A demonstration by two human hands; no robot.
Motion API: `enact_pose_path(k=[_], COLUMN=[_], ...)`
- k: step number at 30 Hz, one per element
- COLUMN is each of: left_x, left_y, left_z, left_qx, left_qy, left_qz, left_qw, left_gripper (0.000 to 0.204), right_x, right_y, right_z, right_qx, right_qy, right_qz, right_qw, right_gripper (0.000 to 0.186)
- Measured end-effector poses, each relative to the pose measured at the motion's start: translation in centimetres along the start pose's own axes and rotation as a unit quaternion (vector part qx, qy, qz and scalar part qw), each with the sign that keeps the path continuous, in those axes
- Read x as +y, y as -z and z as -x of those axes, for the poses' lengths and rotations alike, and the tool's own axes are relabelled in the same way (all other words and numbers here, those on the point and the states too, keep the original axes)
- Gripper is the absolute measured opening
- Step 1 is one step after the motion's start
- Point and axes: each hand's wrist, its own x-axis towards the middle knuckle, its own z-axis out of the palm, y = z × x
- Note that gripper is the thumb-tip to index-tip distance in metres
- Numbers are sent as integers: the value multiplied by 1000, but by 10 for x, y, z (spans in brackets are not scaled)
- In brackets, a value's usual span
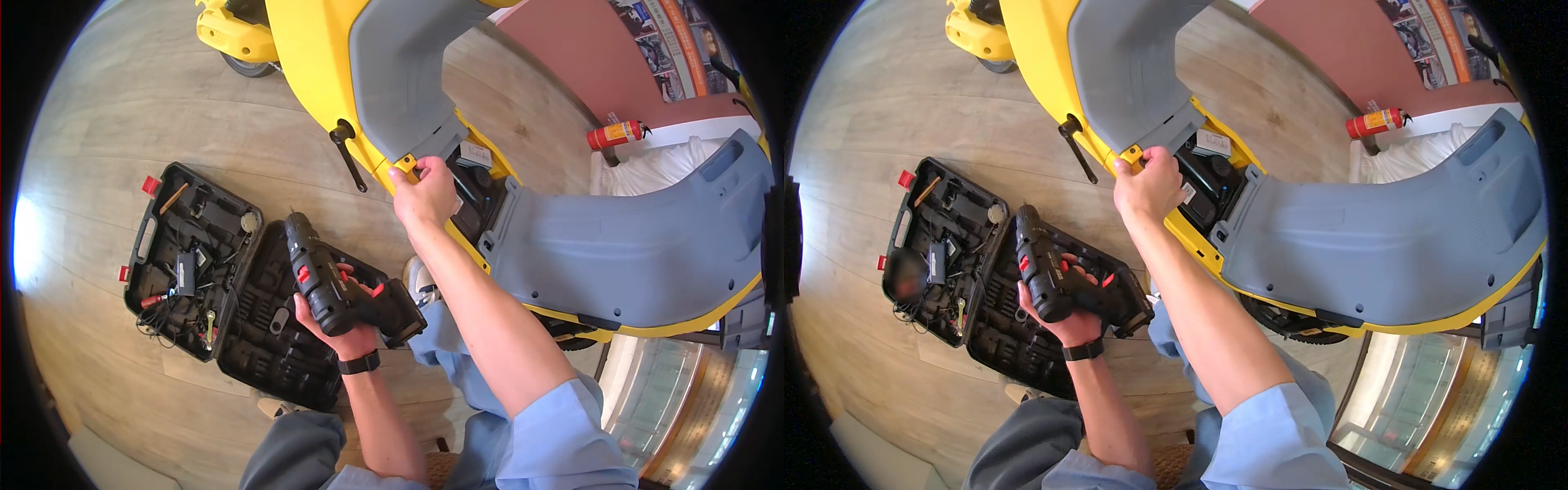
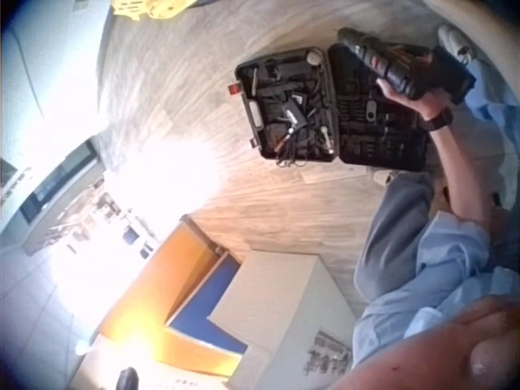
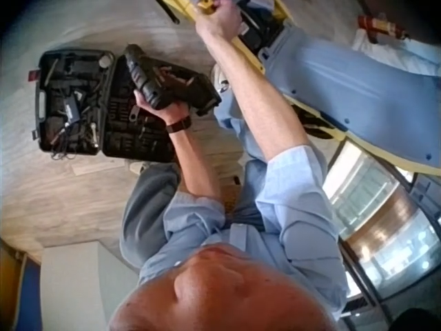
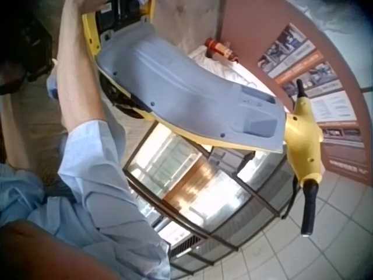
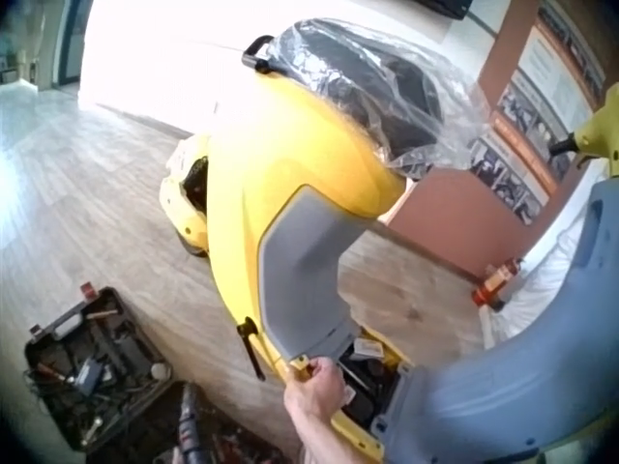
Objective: Using a power drill and hand tools to remove or install parts on a yellow scooter.
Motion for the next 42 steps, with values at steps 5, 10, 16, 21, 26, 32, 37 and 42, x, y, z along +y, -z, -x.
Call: enact_pose_path(k=[5,10,16,21,26,32,37,42], left_x=[-4,-7,-4,0,4,6,3,2], left_y=[0,2,0,2,5,1,2,1], left_z=[-3,-3,-2,-3,-4,-3,-6,-4], left_qx=[7,-2,-4,-4,-6,-12,-1,9], left_qy=[7,11,5,2,1,-2,-2,3], left_qz=[-1,-9,-26,-18,-23,-29,-27,-47], left_qw=[1000,1000,1000,1000,1000,1000,1000,999], left_gripper=[71,71,71,69,68,69,70,70], right_x=[3,6,13,10,6,19,10,5], right_y=[1,6,12,6,2,-2,-2,-1], right_z=[5,-1,-16,-5,2,0,0,-3], right_qx=[-15,49,20,33,79,108,90,21], right_qy=[54,150,341,296,189,220,199,89], right_qz=[-11,-35,-27,-24,-13,-13,-27,-71], right_qw=[998,987,939,954,979,970,975,993], right_gripper=[38,36,28,24,24,29,37,38])
